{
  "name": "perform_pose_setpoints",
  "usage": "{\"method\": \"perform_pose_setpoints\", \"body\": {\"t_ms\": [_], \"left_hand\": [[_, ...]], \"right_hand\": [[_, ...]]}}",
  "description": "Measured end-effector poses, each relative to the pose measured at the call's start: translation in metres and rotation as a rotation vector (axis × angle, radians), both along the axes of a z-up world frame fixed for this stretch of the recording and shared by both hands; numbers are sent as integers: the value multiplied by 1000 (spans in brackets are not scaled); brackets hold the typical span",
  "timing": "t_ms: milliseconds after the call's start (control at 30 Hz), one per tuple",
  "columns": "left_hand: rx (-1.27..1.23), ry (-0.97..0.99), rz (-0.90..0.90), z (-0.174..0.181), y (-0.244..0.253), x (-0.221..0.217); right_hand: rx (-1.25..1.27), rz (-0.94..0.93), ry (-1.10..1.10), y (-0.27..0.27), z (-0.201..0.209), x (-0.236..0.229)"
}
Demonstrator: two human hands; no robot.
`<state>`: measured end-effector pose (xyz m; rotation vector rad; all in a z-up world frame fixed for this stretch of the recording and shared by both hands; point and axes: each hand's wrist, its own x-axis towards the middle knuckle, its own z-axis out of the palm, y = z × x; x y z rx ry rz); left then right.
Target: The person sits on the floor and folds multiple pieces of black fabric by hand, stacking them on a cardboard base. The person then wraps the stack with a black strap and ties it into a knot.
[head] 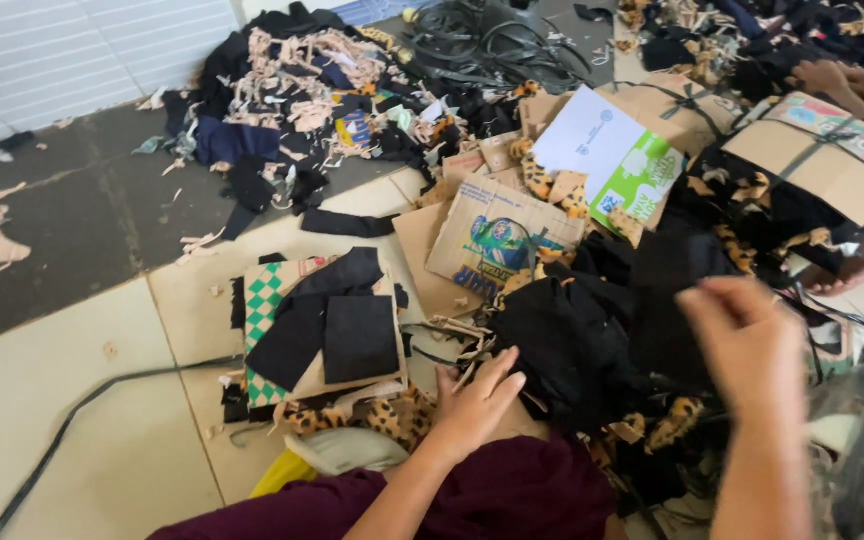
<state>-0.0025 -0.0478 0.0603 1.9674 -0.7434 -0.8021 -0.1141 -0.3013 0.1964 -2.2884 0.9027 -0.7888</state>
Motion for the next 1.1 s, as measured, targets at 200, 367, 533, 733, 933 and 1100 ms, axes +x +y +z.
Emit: {"method": "perform_pose_setpoints", "body": {"t_ms": [200, 367, 533, 733, 933, 1100], "left_hand": [[-575, 962, 326, -7, 6, -3], [-810, 1187, 388, 1, 60, 15], [-935, 1296, 458, 24, 102, 27], [-972, 1258, 519, 28, 127, 29], [-903, 1118, 473, 3, 113, 13], [-423, 789, 398, -11, 104, 0]], "right_hand": [[-116, 592, 189, 149, -70, 27], [482, 521, 71, 119, -84, 19], [780, 302, -22, 114, -84, 45], [399, 335, -43, 179, -85, 60], [-102, 689, 60, 221, -66, 51], [703, 408, 129, 161, -142, 34]]}}
